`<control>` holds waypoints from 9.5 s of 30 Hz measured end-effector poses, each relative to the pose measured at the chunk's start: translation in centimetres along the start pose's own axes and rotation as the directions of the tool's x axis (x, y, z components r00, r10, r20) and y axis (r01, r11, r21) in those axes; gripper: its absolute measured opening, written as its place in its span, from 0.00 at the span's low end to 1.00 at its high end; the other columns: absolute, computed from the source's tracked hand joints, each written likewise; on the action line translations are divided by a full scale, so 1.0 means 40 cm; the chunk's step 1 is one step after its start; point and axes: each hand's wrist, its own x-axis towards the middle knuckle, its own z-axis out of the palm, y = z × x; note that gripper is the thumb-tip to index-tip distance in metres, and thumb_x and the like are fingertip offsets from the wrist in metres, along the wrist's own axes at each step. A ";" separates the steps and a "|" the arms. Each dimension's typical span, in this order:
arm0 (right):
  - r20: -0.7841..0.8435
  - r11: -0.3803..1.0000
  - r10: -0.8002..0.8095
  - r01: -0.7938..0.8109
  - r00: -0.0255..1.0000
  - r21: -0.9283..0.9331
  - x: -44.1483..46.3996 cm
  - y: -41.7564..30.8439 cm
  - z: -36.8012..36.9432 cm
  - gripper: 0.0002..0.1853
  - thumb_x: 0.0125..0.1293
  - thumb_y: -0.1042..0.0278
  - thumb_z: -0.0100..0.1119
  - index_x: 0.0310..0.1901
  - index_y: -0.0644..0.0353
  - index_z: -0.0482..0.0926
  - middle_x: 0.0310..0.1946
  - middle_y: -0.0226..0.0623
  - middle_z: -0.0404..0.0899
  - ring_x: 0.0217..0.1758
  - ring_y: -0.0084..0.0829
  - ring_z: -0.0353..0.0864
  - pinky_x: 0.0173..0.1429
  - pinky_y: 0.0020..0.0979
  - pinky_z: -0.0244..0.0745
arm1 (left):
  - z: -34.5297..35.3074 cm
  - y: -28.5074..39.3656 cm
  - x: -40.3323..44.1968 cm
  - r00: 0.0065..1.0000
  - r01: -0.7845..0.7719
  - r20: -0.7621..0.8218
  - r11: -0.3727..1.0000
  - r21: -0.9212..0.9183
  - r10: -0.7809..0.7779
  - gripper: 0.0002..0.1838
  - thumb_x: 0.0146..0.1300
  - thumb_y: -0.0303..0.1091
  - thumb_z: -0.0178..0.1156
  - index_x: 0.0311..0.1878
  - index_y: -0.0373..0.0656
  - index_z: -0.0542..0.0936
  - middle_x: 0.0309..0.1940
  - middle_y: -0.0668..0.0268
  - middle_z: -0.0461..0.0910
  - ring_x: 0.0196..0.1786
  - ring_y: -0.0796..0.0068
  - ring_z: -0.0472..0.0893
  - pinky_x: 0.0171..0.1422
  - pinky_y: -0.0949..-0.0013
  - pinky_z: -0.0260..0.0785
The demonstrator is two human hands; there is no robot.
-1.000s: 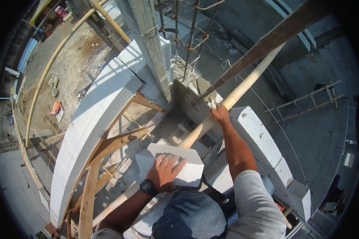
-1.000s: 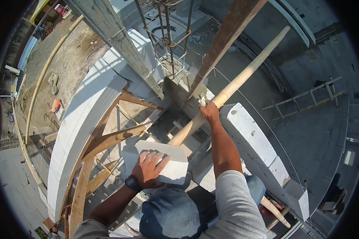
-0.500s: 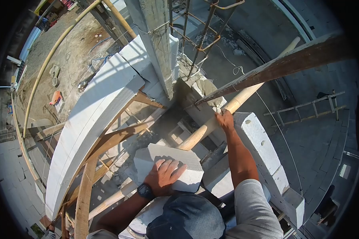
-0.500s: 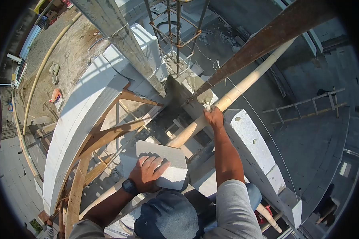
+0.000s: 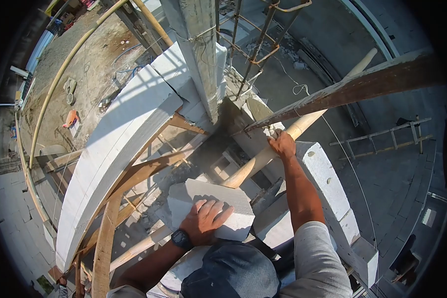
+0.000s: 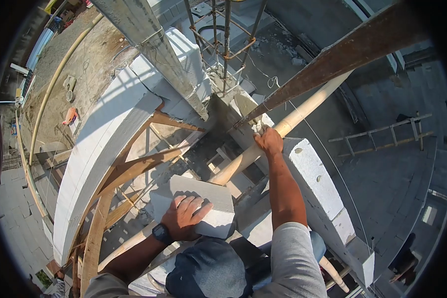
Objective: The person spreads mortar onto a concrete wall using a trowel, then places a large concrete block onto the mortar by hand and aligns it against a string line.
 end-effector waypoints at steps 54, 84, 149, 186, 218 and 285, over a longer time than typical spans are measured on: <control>-0.073 0.790 -0.557 0.501 0.827 -0.353 0.371 0.358 0.046 0.30 0.65 0.53 0.65 0.68 0.53 0.81 0.66 0.52 0.83 0.69 0.57 0.81 0.72 0.50 0.77 | -0.005 0.003 0.067 0.996 0.054 0.065 0.998 0.014 -0.055 0.32 0.66 0.48 0.61 0.73 0.50 0.79 0.60 0.57 0.80 0.62 0.61 0.79 0.75 0.49 0.59; -0.049 0.913 -0.299 0.271 0.953 -0.305 0.196 0.109 -0.099 0.25 0.58 0.64 0.68 0.59 0.56 0.85 0.57 0.52 0.86 0.63 0.59 0.83 0.67 0.52 0.79 | -0.005 0.003 0.068 0.997 0.066 0.050 0.997 -0.028 -0.064 0.32 0.67 0.45 0.57 0.74 0.47 0.78 0.61 0.53 0.81 0.64 0.57 0.79 0.77 0.48 0.59; 0.090 0.935 0.281 -0.294 0.955 0.200 -0.314 -0.114 -0.042 0.20 0.64 0.65 0.69 0.54 0.68 0.84 0.55 0.59 0.88 0.62 0.57 0.87 0.66 0.50 0.82 | -0.034 0.029 0.076 0.972 0.083 0.219 0.996 0.034 -0.088 0.60 0.39 0.54 0.81 0.80 0.48 0.68 0.66 0.51 0.74 0.66 0.43 0.75 0.75 0.42 0.61; 0.088 0.370 0.929 -0.891 0.359 -0.265 -1.971 0.655 -0.139 0.09 0.54 0.67 0.69 0.34 0.61 0.90 0.37 0.54 0.90 0.44 0.53 0.93 0.48 0.48 0.88 | -0.026 0.019 0.152 0.953 -0.100 0.304 0.940 0.327 -0.004 0.61 0.41 0.58 0.83 0.78 0.40 0.69 0.61 0.50 0.76 0.65 0.44 0.74 0.71 0.44 0.61; -0.229 0.954 -0.290 0.263 0.929 -0.143 -1.120 -0.144 -0.951 0.75 0.35 0.36 0.81 0.85 0.65 0.56 0.54 0.55 0.78 0.58 0.50 0.79 0.62 0.52 0.72 | -0.374 0.048 0.250 0.810 -0.239 -0.566 0.793 -0.561 -0.156 0.41 0.61 0.50 0.77 0.74 0.43 0.74 0.70 0.51 0.76 0.75 0.51 0.75 0.79 0.51 0.64; -0.015 0.764 -0.625 0.616 0.780 0.190 0.118 -0.003 -0.312 0.48 0.47 0.31 0.86 0.49 0.67 0.71 0.38 0.41 0.80 0.44 0.35 0.81 0.53 0.41 0.78 | 0.740 -0.101 0.800 0.561 0.032 0.658 -0.782 -0.622 -0.501 0.15 0.80 0.37 0.53 0.60 0.41 0.81 0.55 0.62 0.87 0.60 0.68 0.87 0.63 0.61 0.77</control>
